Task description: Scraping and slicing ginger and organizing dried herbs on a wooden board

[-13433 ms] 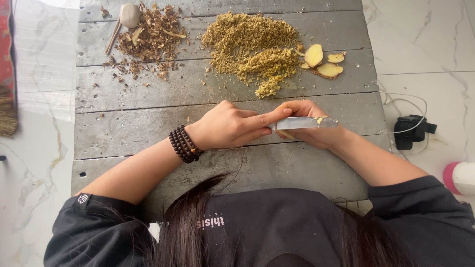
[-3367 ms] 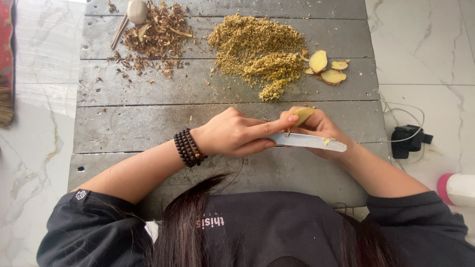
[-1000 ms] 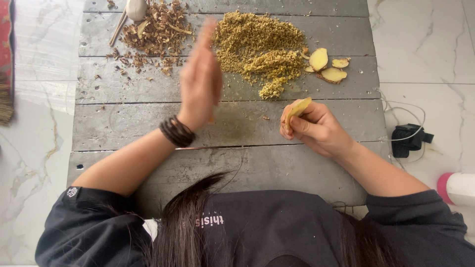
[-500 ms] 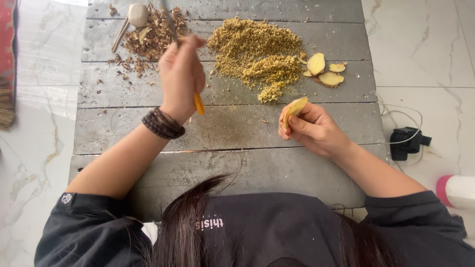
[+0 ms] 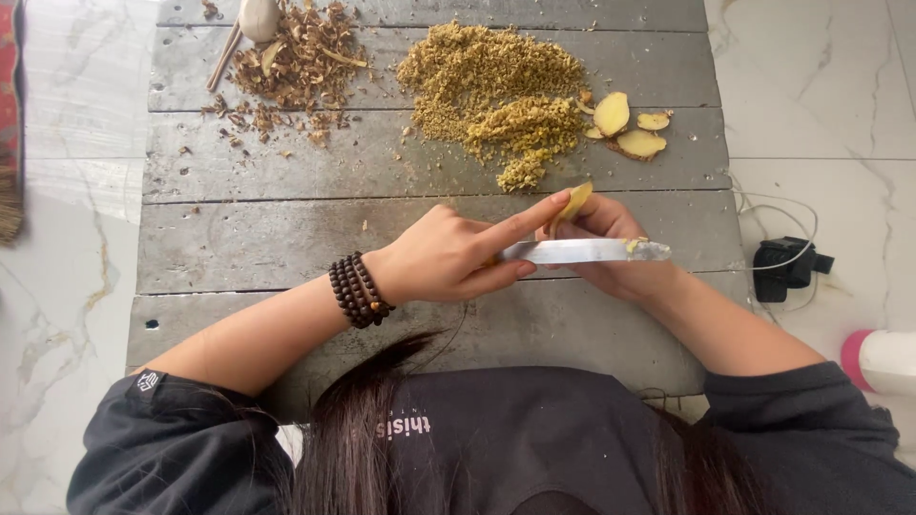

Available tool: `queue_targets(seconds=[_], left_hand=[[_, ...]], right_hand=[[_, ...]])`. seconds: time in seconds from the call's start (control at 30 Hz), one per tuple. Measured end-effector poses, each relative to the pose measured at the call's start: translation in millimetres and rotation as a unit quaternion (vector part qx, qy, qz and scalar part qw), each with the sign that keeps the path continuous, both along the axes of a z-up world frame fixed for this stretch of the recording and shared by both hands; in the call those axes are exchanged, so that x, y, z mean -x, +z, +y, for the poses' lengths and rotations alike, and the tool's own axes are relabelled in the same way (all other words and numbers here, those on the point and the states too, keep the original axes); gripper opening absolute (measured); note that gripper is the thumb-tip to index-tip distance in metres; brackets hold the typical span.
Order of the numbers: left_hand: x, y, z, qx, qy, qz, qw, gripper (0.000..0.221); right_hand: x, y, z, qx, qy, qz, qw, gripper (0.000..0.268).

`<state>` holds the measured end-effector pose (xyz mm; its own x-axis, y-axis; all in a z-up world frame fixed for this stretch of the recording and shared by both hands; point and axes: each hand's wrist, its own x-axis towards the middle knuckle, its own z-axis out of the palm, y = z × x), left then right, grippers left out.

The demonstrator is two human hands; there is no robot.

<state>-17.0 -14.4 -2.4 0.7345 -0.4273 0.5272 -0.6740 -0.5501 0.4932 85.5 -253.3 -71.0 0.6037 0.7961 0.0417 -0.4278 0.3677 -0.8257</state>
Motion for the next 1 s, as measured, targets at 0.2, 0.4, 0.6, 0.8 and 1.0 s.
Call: queue_targets(seconds=[0.2, 0.4, 0.6, 0.8, 1.0], left_hand=[[2, 9, -2, -0.012, 0.01, -0.02, 1.0, 0.053], [-1, -10, -3, -0.086, 0.069, -0.102, 0.989, 0.047], [2, -3, -5, -0.04, 0.064, -0.108, 0.991, 0.047], [-29, -20, 16, 0.315, 0.096, 0.056, 0.942, 0.04], [-50, 3, 90, 0.711, 0.203, 0.229, 0.633, 0.035]], right_hand=[[8, 13, 4, 0.014, 0.0, 0.001, 1.0, 0.005], [4, 9, 6, -0.005, 0.049, -0.009, 0.999, 0.011], [2, 12, 2, -0.001, 0.078, 0.013, 0.997, 0.01], [7, 58, 11, 0.056, 0.133, -0.062, 0.988, 0.01], [2, 48, 1, 0.141, 0.044, -0.076, 0.986, 0.02]])
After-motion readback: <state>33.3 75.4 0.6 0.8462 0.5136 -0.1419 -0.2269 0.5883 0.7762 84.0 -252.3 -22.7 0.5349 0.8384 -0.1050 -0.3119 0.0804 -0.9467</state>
